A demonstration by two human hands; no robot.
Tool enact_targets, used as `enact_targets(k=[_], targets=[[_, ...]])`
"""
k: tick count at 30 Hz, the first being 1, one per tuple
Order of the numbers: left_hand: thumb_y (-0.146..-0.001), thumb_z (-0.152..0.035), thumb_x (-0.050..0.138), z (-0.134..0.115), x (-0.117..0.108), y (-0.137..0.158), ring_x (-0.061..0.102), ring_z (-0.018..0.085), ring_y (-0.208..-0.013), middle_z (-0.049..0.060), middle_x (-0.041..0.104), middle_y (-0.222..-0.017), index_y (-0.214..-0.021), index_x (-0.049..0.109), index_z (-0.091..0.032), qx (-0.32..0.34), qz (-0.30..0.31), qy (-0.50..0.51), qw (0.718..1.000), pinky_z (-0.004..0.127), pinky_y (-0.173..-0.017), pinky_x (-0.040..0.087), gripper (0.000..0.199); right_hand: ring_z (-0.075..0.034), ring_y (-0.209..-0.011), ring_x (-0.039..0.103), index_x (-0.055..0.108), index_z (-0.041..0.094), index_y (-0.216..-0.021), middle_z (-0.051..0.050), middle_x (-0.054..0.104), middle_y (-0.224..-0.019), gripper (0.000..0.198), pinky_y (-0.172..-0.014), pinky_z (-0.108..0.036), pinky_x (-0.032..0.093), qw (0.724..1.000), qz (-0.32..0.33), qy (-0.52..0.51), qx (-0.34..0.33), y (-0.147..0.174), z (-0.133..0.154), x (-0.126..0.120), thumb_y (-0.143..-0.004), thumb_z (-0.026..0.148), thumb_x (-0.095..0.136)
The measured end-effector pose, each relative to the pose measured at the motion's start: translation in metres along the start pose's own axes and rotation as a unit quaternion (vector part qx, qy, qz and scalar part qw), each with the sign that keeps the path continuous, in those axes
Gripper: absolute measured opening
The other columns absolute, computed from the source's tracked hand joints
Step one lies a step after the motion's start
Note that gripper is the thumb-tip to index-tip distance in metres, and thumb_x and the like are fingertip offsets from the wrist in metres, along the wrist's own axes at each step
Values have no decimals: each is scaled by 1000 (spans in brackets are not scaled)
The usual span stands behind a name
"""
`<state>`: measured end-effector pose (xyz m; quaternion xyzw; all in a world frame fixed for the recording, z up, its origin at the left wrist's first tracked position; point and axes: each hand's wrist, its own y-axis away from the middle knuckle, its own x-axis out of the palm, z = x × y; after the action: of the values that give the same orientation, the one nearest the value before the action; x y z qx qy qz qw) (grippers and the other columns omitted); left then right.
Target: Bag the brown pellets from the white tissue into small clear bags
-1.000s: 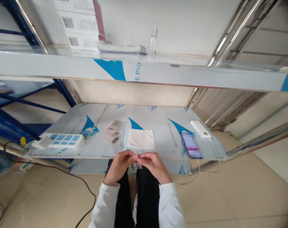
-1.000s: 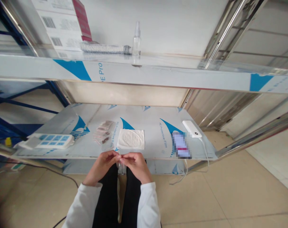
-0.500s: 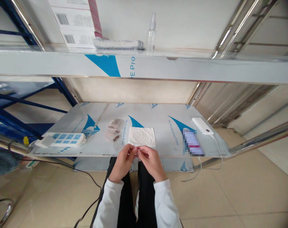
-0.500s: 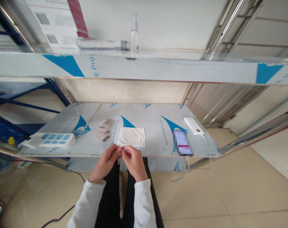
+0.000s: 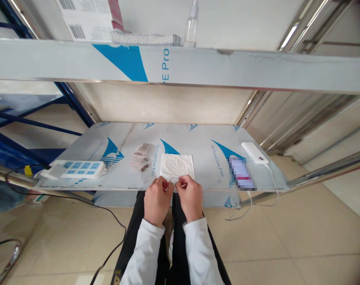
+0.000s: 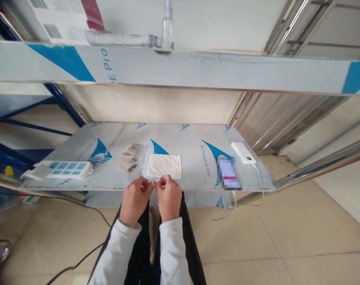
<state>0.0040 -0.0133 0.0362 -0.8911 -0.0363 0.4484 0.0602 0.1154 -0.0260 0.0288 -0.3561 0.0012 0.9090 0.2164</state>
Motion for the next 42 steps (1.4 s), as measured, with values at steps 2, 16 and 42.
enact_targets(k=[2,16,42], targets=[[-81,-32,54,1,1,-1,62,14,-57,2,66,-72,-76,55,-20,-28,15,38,999,23,-57,39,13,-19,-68,68,69,18,-86,-6,73,-77,15,-68,-27,48,999,25,-27,-14,-2,-4,-2,-77,18,58],[-82,-31,52,7,-7,-10,64,13,-61,1,70,-73,-80,63,-18,-5,93,149,984,24,-62,45,17,-22,-136,37,41,28,-139,-7,42,-146,77,-108,-36,34,942,225,-221,-117,-15,-27,-12,-70,30,74],[-80,-33,55,-4,-6,-22,64,14,-62,1,71,-71,-78,68,-18,-22,60,185,981,23,-63,46,21,-20,-106,58,52,22,-125,-5,62,-109,66,-98,-33,41,947,152,-242,-145,-16,-35,1,-65,28,77]])
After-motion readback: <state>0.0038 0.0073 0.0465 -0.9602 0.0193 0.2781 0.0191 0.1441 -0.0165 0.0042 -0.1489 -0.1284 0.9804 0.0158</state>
